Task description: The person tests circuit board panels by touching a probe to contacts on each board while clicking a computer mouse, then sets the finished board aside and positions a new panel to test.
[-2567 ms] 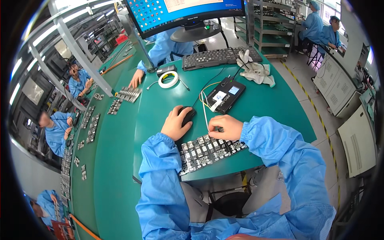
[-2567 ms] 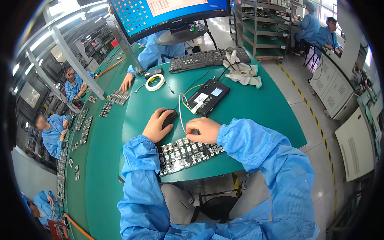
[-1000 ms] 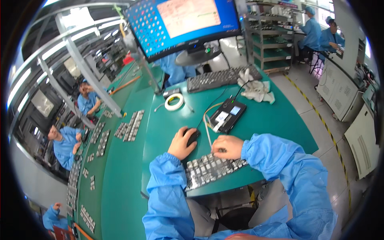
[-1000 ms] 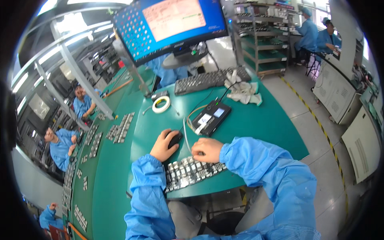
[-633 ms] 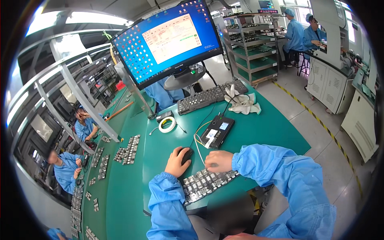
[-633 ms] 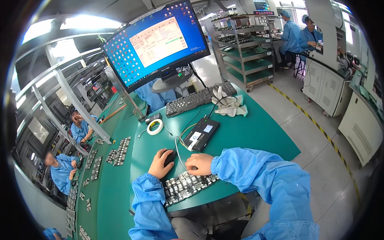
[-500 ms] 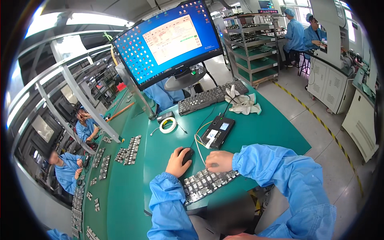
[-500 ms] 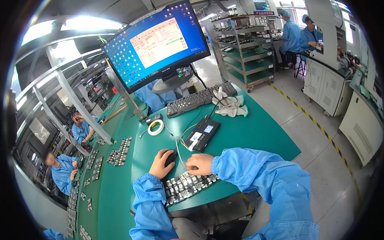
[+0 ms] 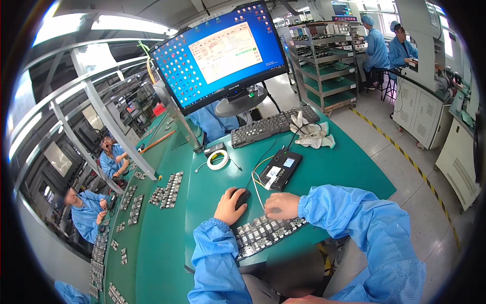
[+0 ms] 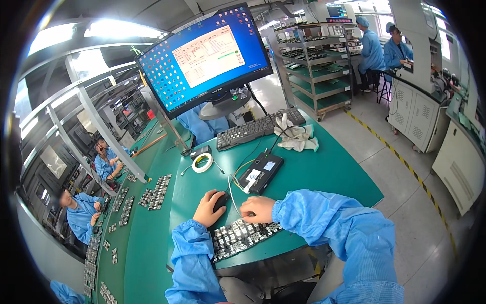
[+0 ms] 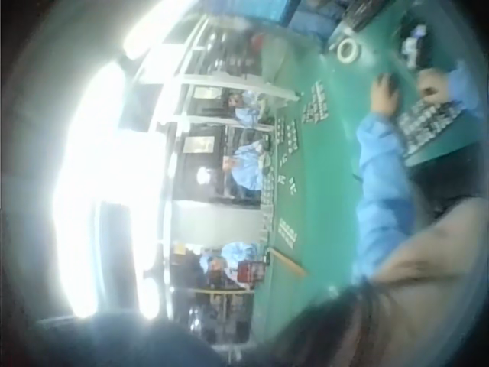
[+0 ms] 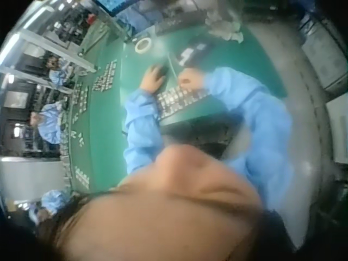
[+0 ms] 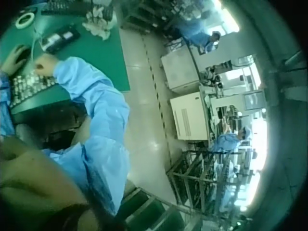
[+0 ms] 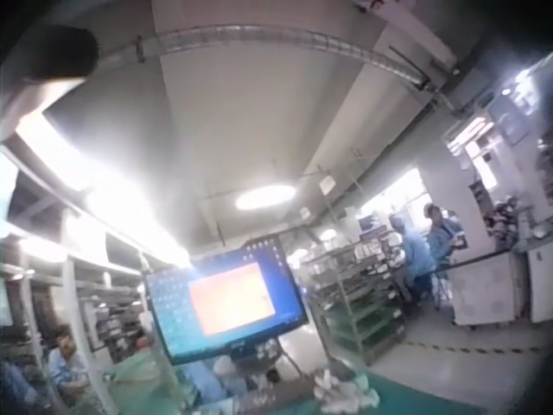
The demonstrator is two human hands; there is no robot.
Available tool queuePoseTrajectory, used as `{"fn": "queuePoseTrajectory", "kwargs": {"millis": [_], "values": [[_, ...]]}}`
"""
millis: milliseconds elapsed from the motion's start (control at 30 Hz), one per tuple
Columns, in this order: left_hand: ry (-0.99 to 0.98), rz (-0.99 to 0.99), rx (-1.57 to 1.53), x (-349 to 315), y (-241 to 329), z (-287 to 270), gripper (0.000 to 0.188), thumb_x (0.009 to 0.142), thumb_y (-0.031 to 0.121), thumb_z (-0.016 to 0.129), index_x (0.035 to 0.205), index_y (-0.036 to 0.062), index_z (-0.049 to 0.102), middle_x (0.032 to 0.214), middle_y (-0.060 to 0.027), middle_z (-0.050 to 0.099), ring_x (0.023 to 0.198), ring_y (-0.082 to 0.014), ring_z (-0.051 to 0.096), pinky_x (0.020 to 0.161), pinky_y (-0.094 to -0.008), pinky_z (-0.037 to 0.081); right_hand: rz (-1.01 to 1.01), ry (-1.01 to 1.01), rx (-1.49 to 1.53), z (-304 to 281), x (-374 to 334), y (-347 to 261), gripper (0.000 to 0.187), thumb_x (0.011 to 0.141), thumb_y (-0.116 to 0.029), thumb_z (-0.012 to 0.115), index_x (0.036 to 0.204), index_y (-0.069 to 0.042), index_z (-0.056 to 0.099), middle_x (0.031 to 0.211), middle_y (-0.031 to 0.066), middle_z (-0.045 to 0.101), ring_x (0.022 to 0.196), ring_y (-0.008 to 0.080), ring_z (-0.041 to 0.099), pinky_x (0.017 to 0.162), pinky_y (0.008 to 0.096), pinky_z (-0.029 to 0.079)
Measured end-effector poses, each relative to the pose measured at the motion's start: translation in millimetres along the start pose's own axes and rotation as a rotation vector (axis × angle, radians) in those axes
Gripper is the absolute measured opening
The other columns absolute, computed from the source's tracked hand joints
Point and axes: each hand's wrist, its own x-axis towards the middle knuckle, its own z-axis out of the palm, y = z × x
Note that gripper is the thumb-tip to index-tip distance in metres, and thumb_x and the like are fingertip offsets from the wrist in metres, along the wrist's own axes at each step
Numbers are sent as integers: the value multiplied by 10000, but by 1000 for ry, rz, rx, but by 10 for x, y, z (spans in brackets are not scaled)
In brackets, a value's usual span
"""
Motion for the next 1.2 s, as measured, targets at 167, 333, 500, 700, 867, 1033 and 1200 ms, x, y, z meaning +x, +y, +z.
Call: {"fn": "queuePoseTrajectory", "kwargs": {"millis": [167,333,500,700,867,1033,1200], "values": [[2,-31,16,-27,10,6,555,808,220,697,1326,134,515,1342,-235,437,1222,-425,470,1037,-454,401,13,-9,3,-6,-4,-25,155,839,-225,634,797,-80,594,794,37,591,829,251,559,764,382,467],[3,-65,18,-46,-1,-11,578,817,235,691,1352,152,489,1345,-245,435,1223,-432,467,1035,-455,404,1,-38,22,-43,40,-93,151,841,-218,632,798,-76,601,797,39,597,830,253,557,770,383,466],[15,-85,16,9,16,13,587,823,240,685,1366,160,476,1350,-247,432,1216,-433,471,1033,-453,407,29,-56,-23,-106,1,-71,149,839,-221,642,822,-75,623,829,51,619,858,268,567,781,384,469],[-14,-87,13,-30,19,-13,616,830,244,677,1396,176,443,1363,-244,421,1211,-428,471,1041,-449,398,44,-61,-2,-89,20,-70,138,823,-200,660,825,-66,627,885,51,648,884,273,573,796,388,480],[15,-76,13,-55,2,-5,616,827,250,673,1393,192,438,1358,-240,426,1208,-428,475,1031,-458,408,61,-101,-13,-119,38,-127,133,826,-196,660,817,-68,625,886,44,651,890,265,576,797,382,484],[20,-59,12,-49,12,1,609,823,253,668,1384,202,438,1352,-232,433,1203,-419,484,1017,-467,421,73,-87,-12,-126,28,-129,134,825,-195,662,814,-66,627,886,39,654,893,256,578,804,374,488],[23,-62,16,-65,12,-15,602,823,243,662,1381,197,441,1343,-219,441,1197,-410,488,1010,-464,427,68,-92,-13,-118,50,-138,134,827,-189,661,817,-60,628,888,42,657,895,256,579,805,371,489]]}}
